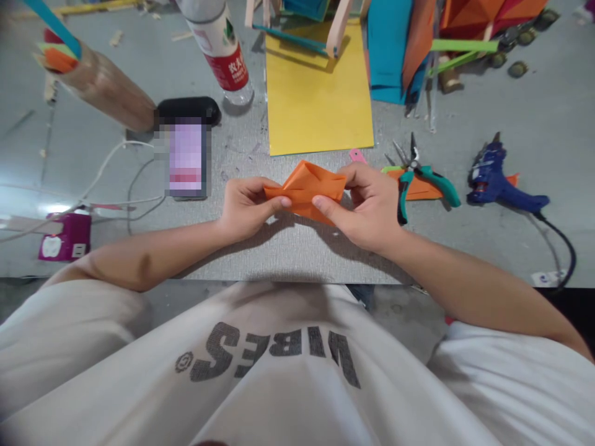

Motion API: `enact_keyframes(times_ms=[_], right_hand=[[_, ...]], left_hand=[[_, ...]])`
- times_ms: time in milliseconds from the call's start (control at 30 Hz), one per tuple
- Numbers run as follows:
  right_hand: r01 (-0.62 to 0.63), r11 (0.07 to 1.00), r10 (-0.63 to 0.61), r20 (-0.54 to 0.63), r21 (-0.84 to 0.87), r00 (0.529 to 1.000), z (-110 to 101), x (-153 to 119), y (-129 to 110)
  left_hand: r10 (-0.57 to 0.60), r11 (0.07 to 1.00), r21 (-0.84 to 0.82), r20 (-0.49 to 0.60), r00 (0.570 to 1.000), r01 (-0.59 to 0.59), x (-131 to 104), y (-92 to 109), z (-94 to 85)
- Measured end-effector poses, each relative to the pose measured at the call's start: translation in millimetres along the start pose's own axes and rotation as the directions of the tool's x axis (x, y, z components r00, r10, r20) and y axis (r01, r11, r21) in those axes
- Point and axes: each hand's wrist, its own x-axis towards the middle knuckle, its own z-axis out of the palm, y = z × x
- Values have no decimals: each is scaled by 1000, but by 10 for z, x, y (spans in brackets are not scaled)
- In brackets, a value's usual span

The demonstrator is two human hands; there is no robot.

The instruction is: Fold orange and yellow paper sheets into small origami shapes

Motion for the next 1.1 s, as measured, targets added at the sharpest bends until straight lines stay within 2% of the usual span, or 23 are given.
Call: enact_keyframes(times_ms=[267, 333, 400, 467, 533, 700, 833, 900, 1000, 1100], right_hand=[[-28, 997, 33, 56, -73, 998, 11, -1, 54], [35, 996, -37, -16, -77, 999, 13, 15, 60], [168, 980, -177, -82, -104, 981, -9, 34, 38], [267, 947, -280, -51, -178, 959, -45, 51, -8], [287, 922, -298, -4, -261, 954, -73, 64, -51], [403, 850, -443, -47, -338, 895, -60, 102, 15], [439, 880, -440, 39, -180, 897, -69, 124, 113], [412, 905, -400, 118, -108, 909, -98, 127, 92], [342, 936, -312, 254, -82, 915, -142, 133, -11], [323, 942, -287, 292, -85, 912, -151, 144, -94]], left_hand=[[78, 993, 86, 40, 996, -81, 29, -25, -44], [84, 992, 94, 29, 996, -86, 29, -42, -43], [78, 993, 89, 10, 997, -79, 23, -56, -30], [68, 995, 69, 9, 998, -68, 12, -67, -11], [69, 996, 47, 30, 997, -70, -6, -72, 8], [115, 991, 58, 66, 991, -119, -59, -45, 19], [160, 976, 130, 115, 980, -175, -90, -31, -3], [186, 965, 158, 144, 972, -209, -96, -40, -10], [231, 945, 193, 183, 956, -265, -95, -56, -14], [288, 920, 213, 204, 936, -330, -87, -58, -18]])
